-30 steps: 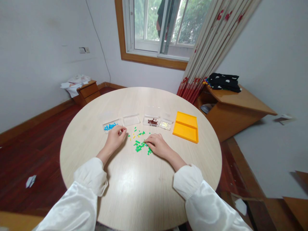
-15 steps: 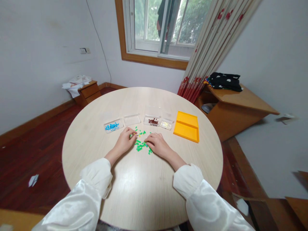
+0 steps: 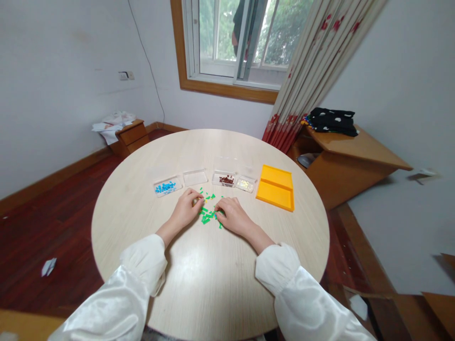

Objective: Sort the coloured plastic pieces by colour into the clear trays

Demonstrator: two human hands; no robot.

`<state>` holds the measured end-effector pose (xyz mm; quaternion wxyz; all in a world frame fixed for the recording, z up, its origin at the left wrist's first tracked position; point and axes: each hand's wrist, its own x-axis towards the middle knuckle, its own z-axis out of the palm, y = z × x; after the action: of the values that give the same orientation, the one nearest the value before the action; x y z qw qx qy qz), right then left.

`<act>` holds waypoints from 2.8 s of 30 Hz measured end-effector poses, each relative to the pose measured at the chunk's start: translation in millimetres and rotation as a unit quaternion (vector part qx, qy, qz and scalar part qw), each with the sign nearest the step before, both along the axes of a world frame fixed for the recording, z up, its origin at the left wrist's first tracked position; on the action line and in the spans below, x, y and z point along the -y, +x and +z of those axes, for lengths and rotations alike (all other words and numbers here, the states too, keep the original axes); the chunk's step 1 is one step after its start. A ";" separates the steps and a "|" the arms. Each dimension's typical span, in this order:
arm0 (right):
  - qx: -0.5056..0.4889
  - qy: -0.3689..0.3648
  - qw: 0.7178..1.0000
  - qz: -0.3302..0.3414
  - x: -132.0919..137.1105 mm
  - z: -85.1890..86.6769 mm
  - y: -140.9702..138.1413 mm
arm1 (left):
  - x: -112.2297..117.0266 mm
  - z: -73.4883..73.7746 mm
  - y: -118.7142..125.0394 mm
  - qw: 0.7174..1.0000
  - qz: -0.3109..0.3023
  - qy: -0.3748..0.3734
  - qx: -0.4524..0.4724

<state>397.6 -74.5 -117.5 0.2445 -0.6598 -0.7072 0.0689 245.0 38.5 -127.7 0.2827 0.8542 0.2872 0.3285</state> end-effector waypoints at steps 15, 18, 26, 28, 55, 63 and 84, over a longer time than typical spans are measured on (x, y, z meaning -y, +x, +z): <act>-0.029 0.115 0.993 -0.025 -3.4 -0.7 -1.1 | 17.5 8.6 9.0 0.991 -0.100 -0.094 -0.005; -0.030 0.133 0.990 -0.020 -2.9 -1.1 -1.5 | 20.3 7.7 10.9 0.984 -0.120 -0.130 -0.003; -0.044 0.133 0.990 -0.020 -2.0 -4.7 -0.9 | -7.7 7.9 15.1 0.991 0.002 -0.127 0.032; -0.042 0.119 0.992 -0.027 -3.0 -6.4 -0.7 | -23.0 9.8 17.4 0.990 0.100 -0.088 0.049; -0.007 0.030 0.997 -0.077 -13.8 -13.0 6.1 | -49.5 -5.5 11.8 0.963 0.164 0.147 -0.156; 0.045 0.014 0.996 -0.071 -18.6 -14.1 3.8 | -42.4 -5.1 5.0 0.964 0.141 0.154 -0.167; 0.027 0.040 0.993 -0.106 -21.8 -15.5 15.1 | -29.3 2.4 9.8 0.981 0.092 0.124 -0.119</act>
<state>412.7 -52.8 -133.0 0.2574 -0.7224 -0.6418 -0.0033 254.8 67.8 -125.3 0.1066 0.8853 0.3534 0.2827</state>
